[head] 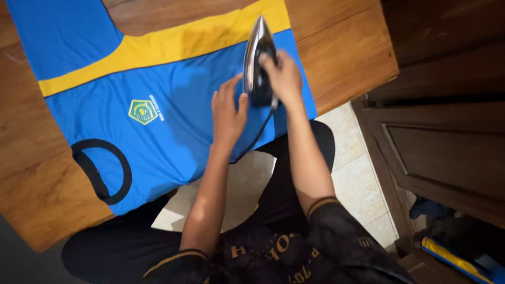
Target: The person irons a blue and yellow sports jersey laid flat on a wooden table, then folds it neatly. The person uses a steam iron to smooth the fabric and then folds the shirt into a compact rectangle.
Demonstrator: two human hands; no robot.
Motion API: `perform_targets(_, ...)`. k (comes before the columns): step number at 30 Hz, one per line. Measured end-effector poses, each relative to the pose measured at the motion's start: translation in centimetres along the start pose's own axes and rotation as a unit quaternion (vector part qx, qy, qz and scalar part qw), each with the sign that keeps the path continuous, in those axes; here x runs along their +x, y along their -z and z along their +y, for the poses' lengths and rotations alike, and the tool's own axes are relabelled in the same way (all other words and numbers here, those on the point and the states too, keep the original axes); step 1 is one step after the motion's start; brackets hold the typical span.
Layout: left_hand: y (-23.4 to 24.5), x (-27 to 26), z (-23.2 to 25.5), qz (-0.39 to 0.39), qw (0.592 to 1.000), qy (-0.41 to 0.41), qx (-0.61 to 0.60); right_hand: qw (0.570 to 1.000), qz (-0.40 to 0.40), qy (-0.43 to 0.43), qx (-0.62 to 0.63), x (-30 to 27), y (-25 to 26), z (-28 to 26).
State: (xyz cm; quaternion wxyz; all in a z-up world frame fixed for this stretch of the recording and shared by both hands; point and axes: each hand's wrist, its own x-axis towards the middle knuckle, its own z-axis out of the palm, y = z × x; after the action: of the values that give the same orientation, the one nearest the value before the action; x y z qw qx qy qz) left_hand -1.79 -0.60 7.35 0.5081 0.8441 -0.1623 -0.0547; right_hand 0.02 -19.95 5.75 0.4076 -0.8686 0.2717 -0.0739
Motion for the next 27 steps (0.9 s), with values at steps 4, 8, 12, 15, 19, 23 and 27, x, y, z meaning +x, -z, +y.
perform_targets(4, 0.5, -0.8, 0.4, -0.016, 1.000, 0.016, 0.003, 0.998, 0.018, 0.027, 0.045, 3.9, -0.4, -0.9)
perform_targets(8, 1.4, -1.7, 0.7, -0.006, 0.998, 0.051, -0.028, 1.000, -0.001, 0.017, -0.006, -0.7, -1.2, -2.4)
perform_targets(12, 1.6, -2.0, 0.7, -0.008, 0.996, 0.074, -0.046, 0.999, -0.025, -0.018, 0.029, -3.4, -2.2, -3.5)
perform_targets(15, 1.9, -2.6, 0.4, -0.017, 0.996, 0.076, -0.042, 1.000, -0.004, -0.001, 0.000, 0.3, -2.7, -4.1)
perform_targets(19, 2.4, -2.7, 0.3, 0.005, 0.997, 0.072, -0.035, 0.999, 0.002, 0.009, -0.035, 1.8, -3.2, -4.3)
perform_targets(23, 3.0, -2.2, 0.2, 0.031, 0.997, 0.060, -0.046, 0.999, -0.040, -0.002, -0.032, -3.3, -4.6, -4.4)
perform_targets(27, 3.1, -2.6, 0.2, 0.033, 0.996, 0.065, -0.046, 0.997, -0.044, 0.030, -0.051, -2.8, -5.3, -5.1)
